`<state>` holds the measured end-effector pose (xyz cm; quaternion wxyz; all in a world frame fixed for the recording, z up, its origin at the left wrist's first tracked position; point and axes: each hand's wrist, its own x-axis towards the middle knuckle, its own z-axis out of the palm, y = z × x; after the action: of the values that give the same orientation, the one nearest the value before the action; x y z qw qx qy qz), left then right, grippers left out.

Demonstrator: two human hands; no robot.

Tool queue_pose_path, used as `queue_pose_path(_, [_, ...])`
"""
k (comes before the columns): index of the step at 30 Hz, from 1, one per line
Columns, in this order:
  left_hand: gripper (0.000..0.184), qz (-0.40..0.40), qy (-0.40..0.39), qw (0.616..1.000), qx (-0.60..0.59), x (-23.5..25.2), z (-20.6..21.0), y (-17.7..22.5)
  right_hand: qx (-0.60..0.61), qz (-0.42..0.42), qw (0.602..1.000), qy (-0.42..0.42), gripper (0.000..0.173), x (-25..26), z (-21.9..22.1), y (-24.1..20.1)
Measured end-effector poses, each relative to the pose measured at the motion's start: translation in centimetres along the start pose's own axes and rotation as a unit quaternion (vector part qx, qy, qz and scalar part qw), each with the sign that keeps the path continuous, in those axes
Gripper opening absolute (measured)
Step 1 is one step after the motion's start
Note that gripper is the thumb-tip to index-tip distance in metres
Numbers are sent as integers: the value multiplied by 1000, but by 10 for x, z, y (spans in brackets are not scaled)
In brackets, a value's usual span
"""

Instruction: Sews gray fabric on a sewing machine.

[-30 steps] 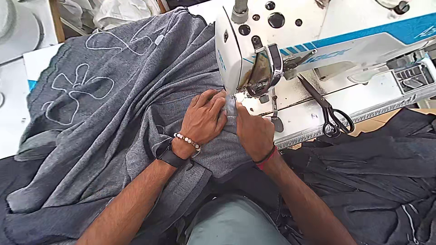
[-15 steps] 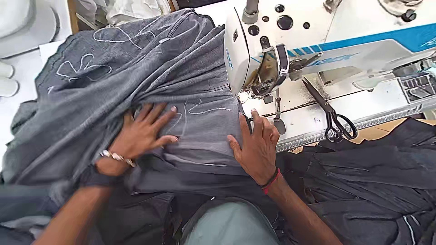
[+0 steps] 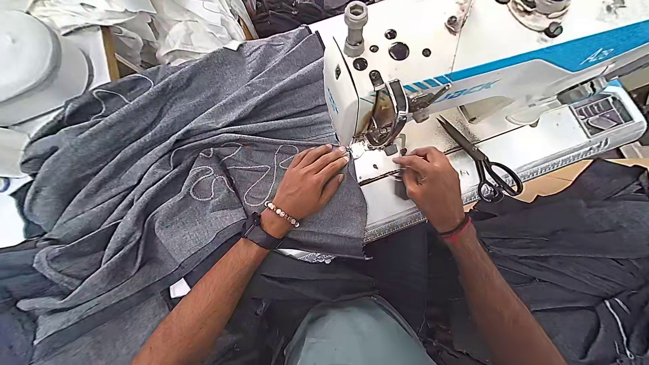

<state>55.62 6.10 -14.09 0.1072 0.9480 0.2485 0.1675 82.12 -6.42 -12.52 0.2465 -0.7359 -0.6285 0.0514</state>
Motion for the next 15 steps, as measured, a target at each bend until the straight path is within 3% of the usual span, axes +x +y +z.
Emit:
queue_pose_path(6, [44,-3,-11,1000,-4,0,0,-2,20,-61,995,78,21,6,45,-50])
queue_pose_path(10, [44,14,-25,1000,-8,2,-4,-8,28,-152,987,52,33,-11,48,-60])
queue_pose_path(12, [44,39,-35,999,-7,5,-8,-16,5,-158,987,27,38,-20,50,-61])
queue_pose_path(15, [42,81,-44,996,1,9,-8,-31,-29,-121,990,61,33,-26,54,-62])
